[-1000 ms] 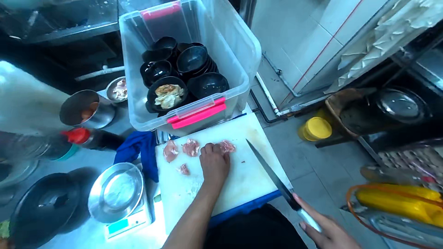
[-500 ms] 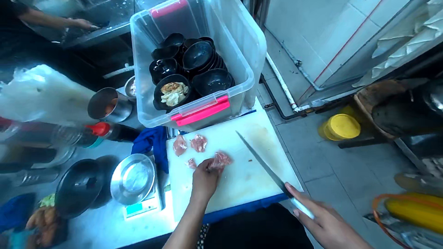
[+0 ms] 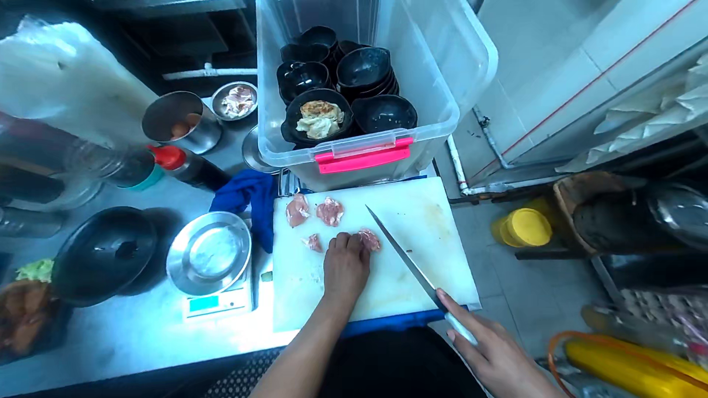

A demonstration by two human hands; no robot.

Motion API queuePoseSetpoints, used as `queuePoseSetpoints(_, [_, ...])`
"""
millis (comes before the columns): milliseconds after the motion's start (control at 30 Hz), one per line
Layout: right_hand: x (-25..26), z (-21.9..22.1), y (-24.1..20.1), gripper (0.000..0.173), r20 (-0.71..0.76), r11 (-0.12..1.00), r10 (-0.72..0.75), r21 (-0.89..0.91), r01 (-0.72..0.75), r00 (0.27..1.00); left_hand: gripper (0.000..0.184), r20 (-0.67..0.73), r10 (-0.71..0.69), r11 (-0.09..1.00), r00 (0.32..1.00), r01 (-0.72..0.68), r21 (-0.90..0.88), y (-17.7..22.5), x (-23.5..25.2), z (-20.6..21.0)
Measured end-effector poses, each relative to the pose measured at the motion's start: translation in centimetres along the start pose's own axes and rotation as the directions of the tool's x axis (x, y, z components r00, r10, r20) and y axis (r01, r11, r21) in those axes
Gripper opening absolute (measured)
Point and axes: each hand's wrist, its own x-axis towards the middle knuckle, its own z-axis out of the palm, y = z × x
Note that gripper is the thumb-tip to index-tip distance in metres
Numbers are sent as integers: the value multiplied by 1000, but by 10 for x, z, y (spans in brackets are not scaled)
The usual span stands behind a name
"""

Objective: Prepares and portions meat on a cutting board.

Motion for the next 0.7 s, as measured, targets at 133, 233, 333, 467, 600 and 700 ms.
queuePoseSetpoints(133, [-1,7,-11,59,68,998,-1,-63,5,998,32,-128,77,993,989,-87,-76,-8,-11,6])
queuePoseSetpoints(233, [2,16,-12,59,76,996,-18,-82,24,997,29,-204,172,979,964,-191,-78,-15,-19,15])
queuePoseSetpoints(333, [5,18,-14,60,106,995,23,-100,-12,994,25,-207,172,977,963,-194,-92,-16,-21,14])
queuePoseSetpoints(467, [4,23,-17,59,70,988,36,-155,-25,997,23,-208,156,977,966,-182,-108,-14,-16,10])
queuePoseSetpoints(600, [3,29,-17,58,33,983,4,-182,2,999,25,-242,222,964,945,-250,-94,-17,-16,19])
queuePoseSetpoints(700, [4,33,-18,59,11,983,-8,-185,10,1000,25,-260,252,960,932,-275,-55,-18,-15,24])
